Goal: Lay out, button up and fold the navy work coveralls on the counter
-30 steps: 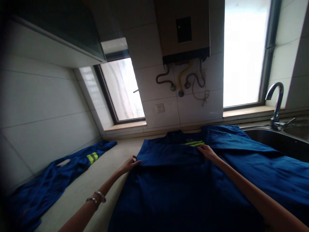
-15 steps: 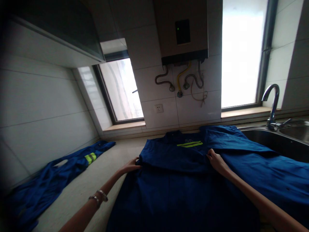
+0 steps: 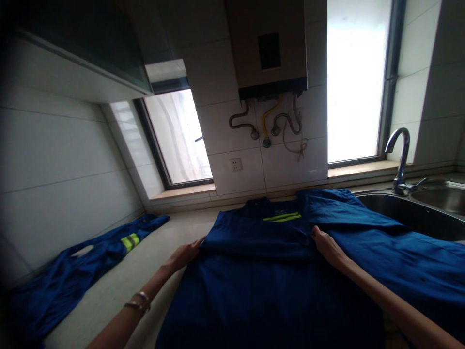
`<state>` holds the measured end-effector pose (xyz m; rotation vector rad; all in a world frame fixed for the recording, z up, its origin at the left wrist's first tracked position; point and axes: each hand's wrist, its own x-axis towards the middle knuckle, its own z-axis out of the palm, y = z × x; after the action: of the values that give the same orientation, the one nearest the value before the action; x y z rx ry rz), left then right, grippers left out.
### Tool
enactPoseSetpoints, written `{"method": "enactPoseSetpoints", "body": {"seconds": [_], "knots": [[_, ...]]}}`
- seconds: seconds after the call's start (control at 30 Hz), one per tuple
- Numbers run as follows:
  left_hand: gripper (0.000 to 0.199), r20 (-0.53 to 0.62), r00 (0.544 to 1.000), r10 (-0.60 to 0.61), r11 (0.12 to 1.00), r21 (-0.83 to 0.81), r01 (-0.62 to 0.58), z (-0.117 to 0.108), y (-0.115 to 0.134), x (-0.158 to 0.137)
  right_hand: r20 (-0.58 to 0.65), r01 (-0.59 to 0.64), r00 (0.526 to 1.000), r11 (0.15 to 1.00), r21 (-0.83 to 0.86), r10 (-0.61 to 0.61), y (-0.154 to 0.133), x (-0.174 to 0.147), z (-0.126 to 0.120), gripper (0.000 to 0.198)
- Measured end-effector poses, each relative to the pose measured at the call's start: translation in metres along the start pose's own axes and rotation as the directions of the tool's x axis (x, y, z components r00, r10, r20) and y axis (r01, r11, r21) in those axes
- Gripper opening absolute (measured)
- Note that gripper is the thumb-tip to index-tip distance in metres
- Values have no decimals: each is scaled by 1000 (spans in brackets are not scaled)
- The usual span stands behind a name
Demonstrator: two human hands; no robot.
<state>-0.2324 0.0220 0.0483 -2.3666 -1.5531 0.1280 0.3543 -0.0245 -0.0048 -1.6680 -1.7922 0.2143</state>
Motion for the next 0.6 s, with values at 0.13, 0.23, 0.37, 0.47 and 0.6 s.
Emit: {"method": "enactPoseSetpoints", "body": {"seconds": [0.13,0.23,0.37,0.47,0.6], "knots": [[64,13,989,145,986,78,-146,5,-11,-11,48,-28,998,999,-46,30,-7,-2,0,10],[66,-13,984,180,984,-9,-180,1,-8,-10,78,26,997,997,-78,-19,-15,-3,-1,5],[64,7,987,162,968,-198,-157,-8,0,-7,140,65,989,988,-140,-45,-13,0,-13,8],[62,-15,992,123,947,-299,-122,-8,5,-11,41,4,999,988,-151,3,6,9,-37,21],[60,-45,989,141,934,-324,-148,0,10,-21,16,-260,966,961,89,260,50,17,-74,27]]}}
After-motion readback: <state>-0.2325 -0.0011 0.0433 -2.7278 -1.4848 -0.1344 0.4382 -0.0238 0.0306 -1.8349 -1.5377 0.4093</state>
